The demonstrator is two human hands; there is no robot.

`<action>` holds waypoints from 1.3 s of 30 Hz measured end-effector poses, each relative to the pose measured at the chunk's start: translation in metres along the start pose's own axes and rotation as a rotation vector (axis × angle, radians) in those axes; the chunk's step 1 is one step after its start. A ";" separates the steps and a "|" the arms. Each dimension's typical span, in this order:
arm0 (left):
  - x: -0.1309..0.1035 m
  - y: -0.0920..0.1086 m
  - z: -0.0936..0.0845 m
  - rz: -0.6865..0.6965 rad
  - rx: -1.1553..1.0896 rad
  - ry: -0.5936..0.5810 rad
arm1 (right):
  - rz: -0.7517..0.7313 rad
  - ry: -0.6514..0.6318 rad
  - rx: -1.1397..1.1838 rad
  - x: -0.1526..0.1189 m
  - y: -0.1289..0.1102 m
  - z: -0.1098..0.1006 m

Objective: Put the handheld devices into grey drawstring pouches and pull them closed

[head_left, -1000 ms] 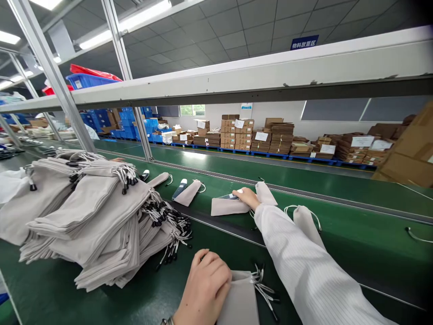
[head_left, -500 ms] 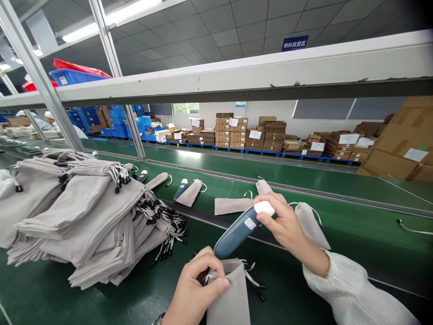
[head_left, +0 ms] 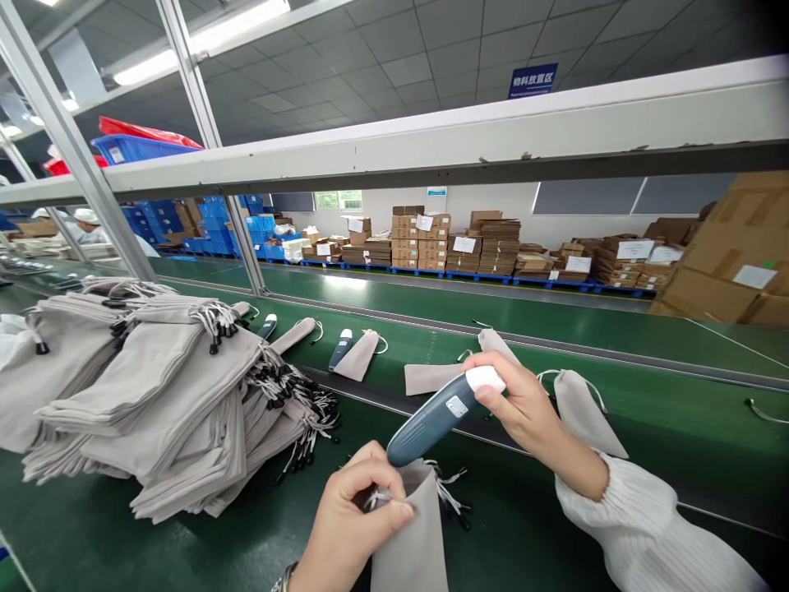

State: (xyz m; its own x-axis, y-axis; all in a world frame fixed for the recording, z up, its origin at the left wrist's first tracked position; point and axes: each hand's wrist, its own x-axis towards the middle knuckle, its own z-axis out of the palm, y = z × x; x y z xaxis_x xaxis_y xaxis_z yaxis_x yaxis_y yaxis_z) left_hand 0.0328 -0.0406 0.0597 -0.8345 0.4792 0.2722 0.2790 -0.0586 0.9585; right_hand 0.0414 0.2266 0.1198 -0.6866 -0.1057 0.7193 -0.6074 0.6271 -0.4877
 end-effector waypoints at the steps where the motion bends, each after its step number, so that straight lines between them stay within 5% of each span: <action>1: 0.000 0.001 0.000 -0.004 -0.001 -0.001 | -0.001 -0.002 -0.001 0.000 -0.001 -0.001; 10: -0.002 0.008 0.004 -0.019 -0.026 -0.017 | 0.001 -0.013 0.035 0.003 -0.004 -0.010; 12: -0.002 0.011 0.007 -0.016 -0.032 -0.009 | 0.005 -0.085 0.067 0.003 -0.008 -0.007; 15: -0.003 0.015 0.012 0.007 -0.026 0.026 | 0.003 -0.355 0.165 -0.001 -0.022 0.005; 20: -0.005 0.020 0.012 0.001 -0.017 0.182 | 0.193 -0.879 0.317 -0.013 -0.039 0.026; 24: -0.004 0.028 -0.004 -0.055 -0.063 0.238 | 0.243 -0.870 0.264 -0.008 -0.032 0.015; 29: 0.003 0.035 -0.032 -0.037 -0.370 0.603 | 0.191 -0.927 0.450 0.007 -0.012 -0.023; 34: 0.005 0.020 -0.028 -0.052 -0.272 0.529 | 0.460 -0.660 0.658 0.005 0.002 -0.023; 39: 0.000 -0.001 0.002 -0.012 0.357 0.145 | 0.493 0.141 0.722 0.009 -0.001 -0.032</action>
State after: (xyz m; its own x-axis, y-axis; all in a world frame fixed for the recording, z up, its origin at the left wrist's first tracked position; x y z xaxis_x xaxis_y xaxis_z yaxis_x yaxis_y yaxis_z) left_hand 0.0331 -0.0391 0.0584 -0.8901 0.3474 0.2950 0.3954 0.2669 0.8789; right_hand 0.0485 0.2502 0.1428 -0.9100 0.1741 0.3763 -0.3925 -0.0687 -0.9172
